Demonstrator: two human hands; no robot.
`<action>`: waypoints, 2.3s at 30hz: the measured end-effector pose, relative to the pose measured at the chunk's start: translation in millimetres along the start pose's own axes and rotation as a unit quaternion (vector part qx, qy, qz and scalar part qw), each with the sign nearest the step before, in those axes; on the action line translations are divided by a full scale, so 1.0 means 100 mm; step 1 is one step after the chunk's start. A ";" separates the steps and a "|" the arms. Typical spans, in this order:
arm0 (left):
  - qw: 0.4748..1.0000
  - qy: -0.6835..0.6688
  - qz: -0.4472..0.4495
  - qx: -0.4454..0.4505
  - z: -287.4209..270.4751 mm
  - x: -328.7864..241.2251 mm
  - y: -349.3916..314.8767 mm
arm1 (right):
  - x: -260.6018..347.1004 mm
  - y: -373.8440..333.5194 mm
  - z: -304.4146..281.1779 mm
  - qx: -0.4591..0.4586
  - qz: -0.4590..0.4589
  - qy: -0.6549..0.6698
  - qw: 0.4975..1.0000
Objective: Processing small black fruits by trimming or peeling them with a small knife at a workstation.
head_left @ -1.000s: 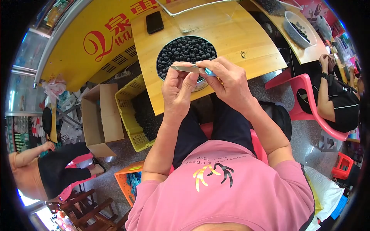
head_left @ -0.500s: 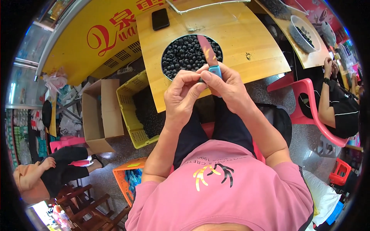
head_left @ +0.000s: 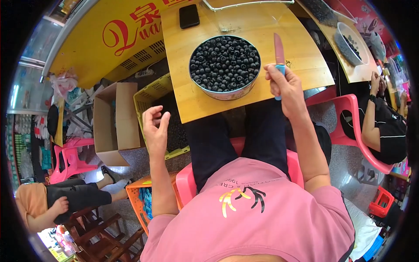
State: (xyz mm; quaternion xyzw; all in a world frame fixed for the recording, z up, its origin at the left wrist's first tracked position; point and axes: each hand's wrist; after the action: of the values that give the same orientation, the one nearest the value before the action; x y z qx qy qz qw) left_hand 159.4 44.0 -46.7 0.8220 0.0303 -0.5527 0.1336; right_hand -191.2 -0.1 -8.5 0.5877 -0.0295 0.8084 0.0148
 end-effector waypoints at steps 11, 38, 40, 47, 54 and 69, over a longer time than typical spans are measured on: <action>0.919 0.132 0.355 0.113 1.22 -0.65 0.93 | -0.08 -0.10 -0.29 -0.043 0.006 -0.031 0.999; 0.959 -0.029 0.237 0.155 1.41 -0.74 0.84 | -0.09 0.00 0.30 0.019 -0.028 -0.091 0.995; 0.954 -0.228 0.070 0.182 1.34 -0.79 0.77 | -0.08 0.02 0.42 0.022 -0.037 -0.070 0.997; 0.852 -0.495 0.010 0.169 1.32 -1.07 0.46 | 0.07 0.00 0.69 0.058 -0.084 0.041 0.994; 0.890 -0.427 0.051 0.151 1.33 -0.98 0.41 | 0.18 -0.04 0.67 0.070 -0.069 0.025 0.995; 0.917 -0.354 0.094 0.158 1.29 -1.09 0.26 | 0.26 -0.03 0.53 0.073 -0.096 -0.049 0.992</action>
State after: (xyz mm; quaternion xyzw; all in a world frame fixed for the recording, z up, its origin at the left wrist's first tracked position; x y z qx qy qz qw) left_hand 6.1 -2.9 12.8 0.5819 -0.1847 -0.7901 0.0552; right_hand -148.4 -0.8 32.8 0.6265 0.0851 0.7733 0.0479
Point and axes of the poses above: each hand's wrist, its own y-axis towards the middle knuckle, its own z-axis out of the palm, x = y × z
